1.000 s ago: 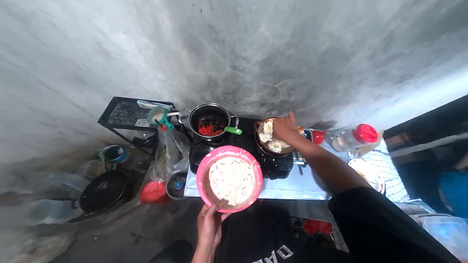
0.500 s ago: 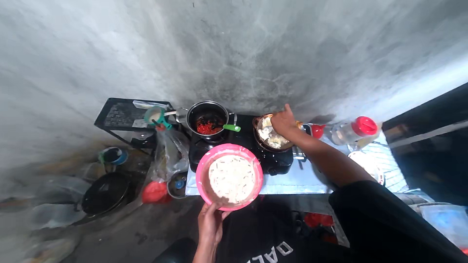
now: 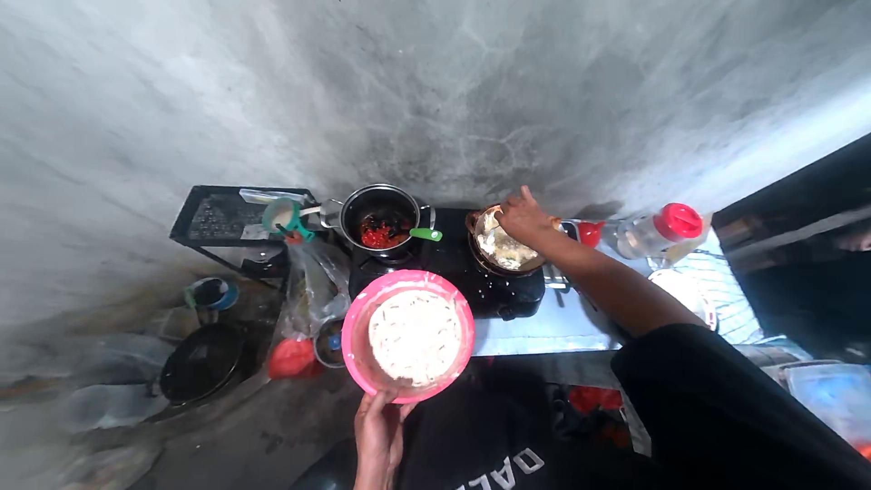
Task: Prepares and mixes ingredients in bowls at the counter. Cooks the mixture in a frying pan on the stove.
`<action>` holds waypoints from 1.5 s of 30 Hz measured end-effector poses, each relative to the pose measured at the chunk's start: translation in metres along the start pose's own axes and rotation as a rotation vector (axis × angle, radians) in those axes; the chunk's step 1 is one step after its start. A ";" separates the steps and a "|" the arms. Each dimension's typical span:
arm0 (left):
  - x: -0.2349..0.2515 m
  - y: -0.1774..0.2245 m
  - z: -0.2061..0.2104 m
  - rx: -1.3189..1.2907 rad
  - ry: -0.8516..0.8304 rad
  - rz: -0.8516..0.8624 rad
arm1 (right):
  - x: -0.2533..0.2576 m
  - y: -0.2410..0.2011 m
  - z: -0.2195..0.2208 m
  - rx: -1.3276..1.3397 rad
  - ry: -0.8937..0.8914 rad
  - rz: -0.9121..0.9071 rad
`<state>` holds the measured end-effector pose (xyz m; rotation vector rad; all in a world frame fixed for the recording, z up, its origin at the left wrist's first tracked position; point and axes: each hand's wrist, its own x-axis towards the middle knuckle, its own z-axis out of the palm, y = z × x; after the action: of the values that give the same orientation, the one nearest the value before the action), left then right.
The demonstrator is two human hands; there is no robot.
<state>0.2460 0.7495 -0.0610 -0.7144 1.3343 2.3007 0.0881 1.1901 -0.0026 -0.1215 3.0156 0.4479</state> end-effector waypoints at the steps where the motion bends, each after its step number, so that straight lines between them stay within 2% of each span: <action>1: -0.001 0.000 -0.002 0.001 0.003 0.007 | 0.004 -0.004 -0.002 -0.010 -0.020 -0.012; 8: -0.012 -0.005 -0.009 -0.028 0.041 0.043 | 0.014 -0.031 -0.011 -0.080 -0.009 -0.163; 17: -0.017 -0.011 -0.014 -0.049 0.066 0.077 | 0.003 -0.026 -0.019 -0.058 0.065 -0.230; 21: -0.021 -0.015 -0.010 -0.071 0.069 0.092 | -0.001 -0.023 -0.024 -0.091 0.062 -0.236; 24: -0.027 -0.020 -0.008 -0.084 0.074 0.102 | -0.002 -0.018 -0.023 -0.050 0.059 -0.176; 27: -0.035 -0.028 -0.007 -0.093 0.082 0.118 | -0.003 -0.017 -0.020 -0.050 0.004 -0.110; 30: -0.042 -0.037 -0.005 -0.098 0.097 0.127 | -0.006 -0.020 -0.016 -0.080 -0.060 -0.125; 45: -0.065 -0.075 0.010 -0.165 0.174 0.173 | -0.013 -0.021 -0.016 -0.133 0.127 -0.312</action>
<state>0.3379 0.7889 -0.0691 -0.9020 1.3378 2.5594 0.1015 1.1661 0.0083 -0.6417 3.0054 0.6282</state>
